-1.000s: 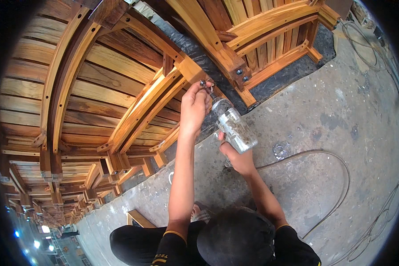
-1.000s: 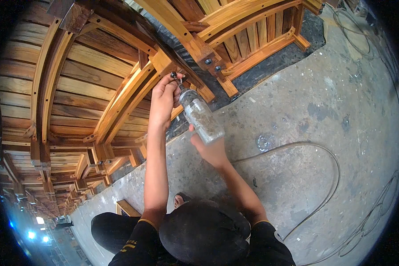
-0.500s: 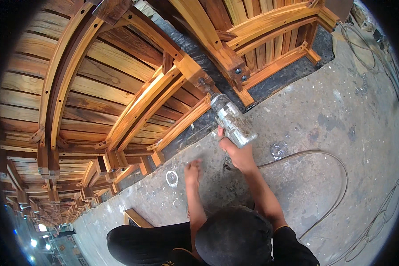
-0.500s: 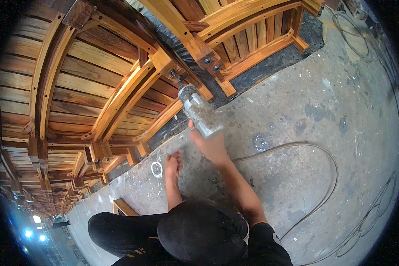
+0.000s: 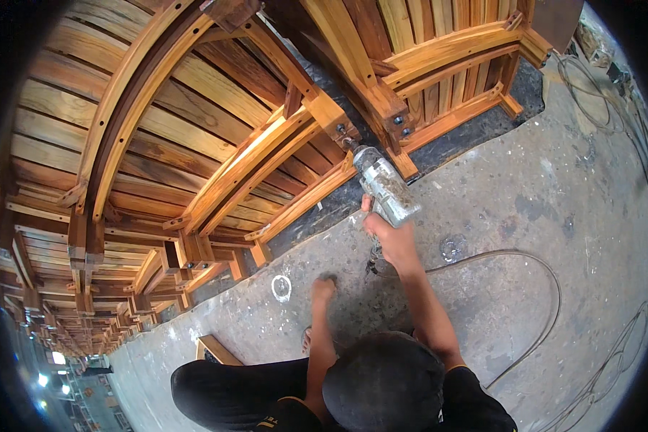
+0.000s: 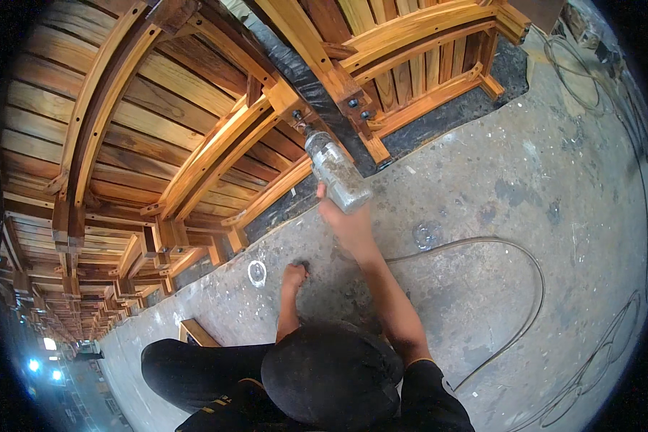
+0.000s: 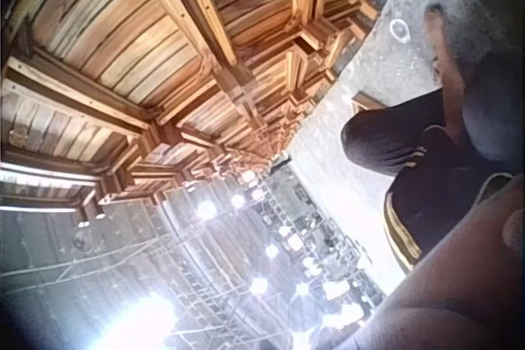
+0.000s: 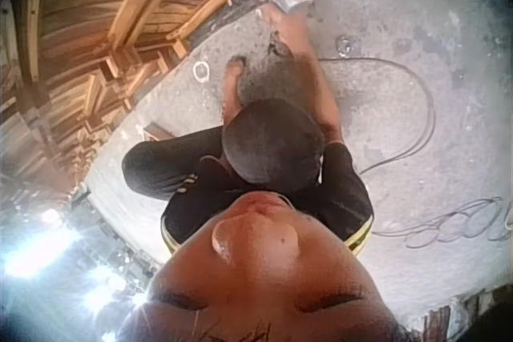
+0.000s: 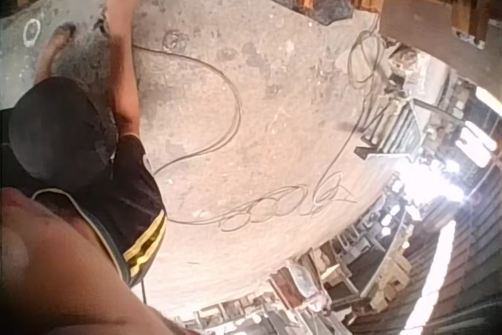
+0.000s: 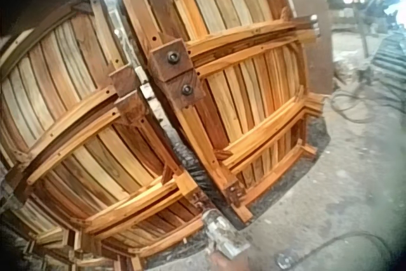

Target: Assembling wooden chair frames using a pneumatic screwdriver and screws in a factory setting.

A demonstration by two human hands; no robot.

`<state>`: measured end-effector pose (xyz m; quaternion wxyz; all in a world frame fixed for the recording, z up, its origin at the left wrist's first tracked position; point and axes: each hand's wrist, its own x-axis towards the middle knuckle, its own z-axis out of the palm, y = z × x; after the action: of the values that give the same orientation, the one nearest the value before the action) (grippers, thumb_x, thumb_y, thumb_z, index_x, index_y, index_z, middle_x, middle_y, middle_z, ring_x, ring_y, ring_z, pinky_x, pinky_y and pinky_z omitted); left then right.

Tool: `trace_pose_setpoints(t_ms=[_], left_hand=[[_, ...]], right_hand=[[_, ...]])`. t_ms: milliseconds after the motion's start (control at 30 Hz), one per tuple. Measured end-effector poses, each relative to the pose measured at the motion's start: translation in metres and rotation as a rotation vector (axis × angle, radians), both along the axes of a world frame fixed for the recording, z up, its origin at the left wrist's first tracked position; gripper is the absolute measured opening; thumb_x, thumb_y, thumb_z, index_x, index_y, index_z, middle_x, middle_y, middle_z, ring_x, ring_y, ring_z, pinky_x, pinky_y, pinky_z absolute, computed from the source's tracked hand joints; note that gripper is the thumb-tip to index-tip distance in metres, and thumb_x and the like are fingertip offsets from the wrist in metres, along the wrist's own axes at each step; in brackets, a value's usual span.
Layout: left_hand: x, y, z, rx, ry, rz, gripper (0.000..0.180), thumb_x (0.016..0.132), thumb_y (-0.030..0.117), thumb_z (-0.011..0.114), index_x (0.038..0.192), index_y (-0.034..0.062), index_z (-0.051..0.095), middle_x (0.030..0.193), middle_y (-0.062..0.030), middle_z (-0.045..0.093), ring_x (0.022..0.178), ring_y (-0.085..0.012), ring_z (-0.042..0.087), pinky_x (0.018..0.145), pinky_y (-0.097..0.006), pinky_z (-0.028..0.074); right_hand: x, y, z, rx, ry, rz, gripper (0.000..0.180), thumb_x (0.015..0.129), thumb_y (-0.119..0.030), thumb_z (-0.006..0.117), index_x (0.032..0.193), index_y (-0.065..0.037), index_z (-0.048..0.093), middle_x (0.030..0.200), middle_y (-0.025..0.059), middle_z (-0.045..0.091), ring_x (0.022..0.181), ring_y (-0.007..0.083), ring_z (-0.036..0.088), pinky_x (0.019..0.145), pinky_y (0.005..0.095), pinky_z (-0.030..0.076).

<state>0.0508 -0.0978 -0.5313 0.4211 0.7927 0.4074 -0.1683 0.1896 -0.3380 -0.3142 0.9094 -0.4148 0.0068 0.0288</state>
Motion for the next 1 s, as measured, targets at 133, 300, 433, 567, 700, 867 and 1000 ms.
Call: trace_pose_setpoints(t_ms=[133, 300, 433, 567, 700, 867, 1000], left_hand=[[0.004, -0.008, 0.038, -0.577, -0.083, 0.296, 0.017, 0.082, 0.015, 0.045, 0.083, 0.0069, 0.060, 0.046, 0.0021, 0.035, 0.038, -0.0106, 0.031, 0.038, -0.028, 0.025], [0.003, -0.021, 0.056, -0.829, -0.221, 0.582, 0.018, 0.085, 0.013, 0.044, 0.097, 0.0076, 0.056, 0.049, 0.0044, 0.023, 0.041, -0.0091, 0.023, 0.039, -0.026, 0.019], [0.002, -0.022, 0.058, -0.946, -0.294, 0.696, 0.020, 0.086, 0.014, 0.042, 0.099, 0.0073, 0.055, 0.051, 0.0059, 0.022, 0.042, -0.0087, 0.022, 0.038, -0.026, 0.017], [-0.003, -0.019, 0.060, -0.841, -0.176, 0.604, 0.022, 0.086, 0.014, 0.041, 0.099, 0.0067, 0.056, 0.051, 0.0061, 0.022, 0.042, -0.0086, 0.022, 0.038, -0.025, 0.018], [-0.014, -0.025, 0.053, -0.754, 0.145, 0.327, 0.021, 0.084, 0.015, 0.040, 0.089, 0.0056, 0.058, 0.051, 0.0059, 0.027, 0.040, -0.0074, 0.024, 0.037, -0.024, 0.019], [-0.016, -0.027, 0.022, -0.660, 0.066, 0.160, 0.020, 0.085, 0.015, 0.040, 0.083, 0.0059, 0.058, 0.051, 0.0045, 0.037, 0.037, -0.0071, 0.030, 0.034, -0.022, 0.021], [0.024, -0.027, 0.043, -1.175, -0.182, 0.658, 0.019, 0.084, 0.006, 0.040, 0.095, 0.0061, 0.055, 0.068, 0.0008, 0.051, 0.050, -0.0093, 0.048, 0.043, -0.021, 0.036]], right_hand=[[0.001, 0.005, -0.011, 0.030, 0.010, -0.002, 0.033, 0.069, 0.012, 0.050, 0.099, -0.001, 0.056, 0.087, 0.0032, 0.055, 0.061, 0.0081, 0.046, 0.050, 0.0233, 0.037], [0.002, 0.007, -0.012, 0.008, -0.006, -0.018, 0.032, 0.069, 0.011, 0.051, 0.098, -0.001, 0.055, 0.084, 0.0031, 0.055, 0.059, 0.0079, 0.045, 0.050, 0.0230, 0.036], [0.000, 0.008, -0.009, 0.016, -0.012, -0.025, 0.031, 0.068, 0.012, 0.051, 0.096, -0.001, 0.055, 0.083, 0.0031, 0.054, 0.058, 0.0072, 0.045, 0.049, 0.0227, 0.036], [0.000, 0.006, -0.005, -0.025, 0.027, -0.004, 0.030, 0.068, 0.011, 0.050, 0.095, -0.001, 0.054, 0.081, 0.0026, 0.054, 0.058, 0.0068, 0.045, 0.049, 0.0224, 0.036], [-0.007, 0.000, 0.000, -0.023, 0.077, -0.001, 0.029, 0.067, 0.010, 0.052, 0.094, -0.001, 0.055, 0.081, 0.0016, 0.054, 0.060, 0.0072, 0.046, 0.050, 0.0227, 0.037], [-0.075, -0.028, -0.010, -0.241, -0.068, 0.084, 0.029, 0.069, 0.004, 0.059, 0.096, -0.004, 0.059, 0.087, -0.0005, 0.057, 0.074, 0.0094, 0.053, 0.063, 0.0245, 0.044], [-0.128, -0.050, -0.033, -0.373, -0.164, 0.183, 0.032, 0.071, -0.004, 0.066, 0.103, -0.002, 0.059, 0.099, 0.0039, 0.063, 0.087, 0.0143, 0.058, 0.077, 0.0315, 0.046]])
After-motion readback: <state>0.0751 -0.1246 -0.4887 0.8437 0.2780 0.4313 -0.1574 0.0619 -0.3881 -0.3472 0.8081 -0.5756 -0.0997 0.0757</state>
